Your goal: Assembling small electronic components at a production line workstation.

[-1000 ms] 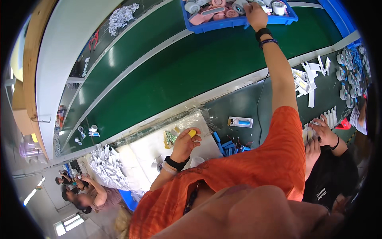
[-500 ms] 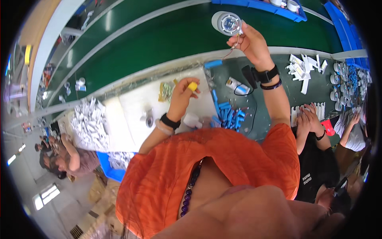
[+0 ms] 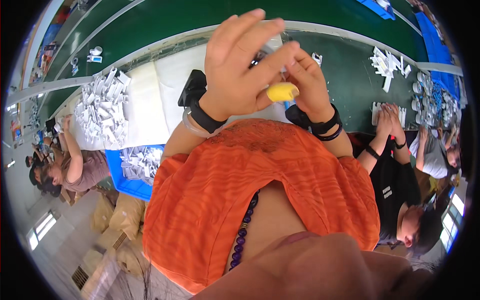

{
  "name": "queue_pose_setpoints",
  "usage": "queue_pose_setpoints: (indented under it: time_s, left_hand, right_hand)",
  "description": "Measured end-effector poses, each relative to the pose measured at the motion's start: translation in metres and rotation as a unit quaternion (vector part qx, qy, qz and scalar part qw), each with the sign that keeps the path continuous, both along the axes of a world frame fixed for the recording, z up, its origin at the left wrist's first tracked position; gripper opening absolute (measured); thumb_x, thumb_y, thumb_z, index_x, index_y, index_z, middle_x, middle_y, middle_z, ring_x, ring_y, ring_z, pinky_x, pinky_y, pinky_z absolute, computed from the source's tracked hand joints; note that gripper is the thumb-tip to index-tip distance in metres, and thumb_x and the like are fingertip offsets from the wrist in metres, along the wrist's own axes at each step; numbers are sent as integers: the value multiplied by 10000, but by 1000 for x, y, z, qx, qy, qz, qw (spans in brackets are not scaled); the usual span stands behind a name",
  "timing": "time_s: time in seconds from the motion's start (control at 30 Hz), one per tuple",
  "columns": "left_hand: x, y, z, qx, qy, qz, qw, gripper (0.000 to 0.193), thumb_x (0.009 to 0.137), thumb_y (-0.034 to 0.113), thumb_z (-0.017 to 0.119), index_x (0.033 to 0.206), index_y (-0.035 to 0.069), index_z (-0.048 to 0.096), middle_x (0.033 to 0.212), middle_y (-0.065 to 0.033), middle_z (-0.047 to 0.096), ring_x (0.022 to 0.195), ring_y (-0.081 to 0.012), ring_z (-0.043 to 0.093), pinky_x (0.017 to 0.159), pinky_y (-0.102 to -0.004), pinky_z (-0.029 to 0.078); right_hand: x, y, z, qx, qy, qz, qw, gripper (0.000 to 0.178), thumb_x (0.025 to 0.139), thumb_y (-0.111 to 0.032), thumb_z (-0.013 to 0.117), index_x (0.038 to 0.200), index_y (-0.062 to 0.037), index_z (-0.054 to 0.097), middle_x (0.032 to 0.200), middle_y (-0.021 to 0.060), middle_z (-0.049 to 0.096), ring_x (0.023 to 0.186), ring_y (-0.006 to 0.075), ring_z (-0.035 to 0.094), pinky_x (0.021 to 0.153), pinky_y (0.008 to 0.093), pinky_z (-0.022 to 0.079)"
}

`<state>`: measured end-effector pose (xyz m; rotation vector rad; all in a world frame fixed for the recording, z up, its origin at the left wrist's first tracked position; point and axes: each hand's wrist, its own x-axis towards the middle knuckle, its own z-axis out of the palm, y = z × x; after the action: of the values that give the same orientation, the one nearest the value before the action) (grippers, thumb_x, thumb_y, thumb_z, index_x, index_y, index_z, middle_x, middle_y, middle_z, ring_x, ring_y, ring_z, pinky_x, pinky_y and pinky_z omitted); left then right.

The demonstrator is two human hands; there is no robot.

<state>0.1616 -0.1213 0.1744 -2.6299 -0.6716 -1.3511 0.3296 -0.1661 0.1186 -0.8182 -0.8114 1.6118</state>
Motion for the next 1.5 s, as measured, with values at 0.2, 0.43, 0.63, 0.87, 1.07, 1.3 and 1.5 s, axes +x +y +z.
queue_pose_setpoints:
  time_s: [0.2,0.43,0.63,0.87,1.07,1.3,1.5]
  left_hand:
    - [-44,-42,21,8,-168,-136,976,392,757,315,708,1057,88,598,1069,-136,598,922,-327,602,763,-438,526]
    - [-121,-91,34,-94,-159,-104,977,646,756,261,741,1257,76,376,1179,-131,479,924,-319,590,716,-440,555]
    - [-132,-81,24,-137,-151,-140,969,728,690,223,795,1273,25,406,1145,-123,531,949,-269,593,772,-367,518]
    - [-121,-37,-40,-297,-152,-119,935,809,610,155,855,1280,-14,435,1065,-145,611,952,-190,594,841,-301,473]
    - [-139,-41,-135,-506,-213,-30,835,673,696,110,794,1281,45,467,1080,-100,585,977,-157,582,840,-271,487]
    - [-147,-68,-208,-627,-190,83,751,492,774,199,733,1203,59,535,1050,-84,600,934,-184,600,799,-300,494]
    - [-143,-87,-230,-359,12,51,932,411,744,92,651,1149,128,591,1111,-97,590,1099,-293,513,970,-425,366]
  right_hand:
    - [-37,-45,52,16,128,144,981,262,956,-297,493,1001,-39,491,863,139,643,609,227,662,594,285,515]
    - [-95,-76,103,-4,171,233,957,210,950,-172,521,1020,12,447,857,183,650,641,255,683,619,307,533]
    - [-104,-86,99,1,148,225,963,211,951,-188,522,998,7,455,843,169,647,662,255,687,612,297,532]
    - [-88,-29,-1,-25,74,196,978,354,989,-342,408,1070,-7,489,987,145,638,748,284,682,613,314,546]
    - [-79,-19,-98,-106,-57,235,965,428,997,-336,386,1177,31,516,1127,148,596,1010,305,623,909,387,491]
    - [-82,-30,-135,-81,-164,337,924,318,964,-203,479,1194,12,522,1077,99,607,1030,251,617,915,327,482]
    - [-90,-38,-170,-212,-37,274,937,345,923,-161,539,1215,9,469,1089,142,612,1004,249,633,921,335,486]
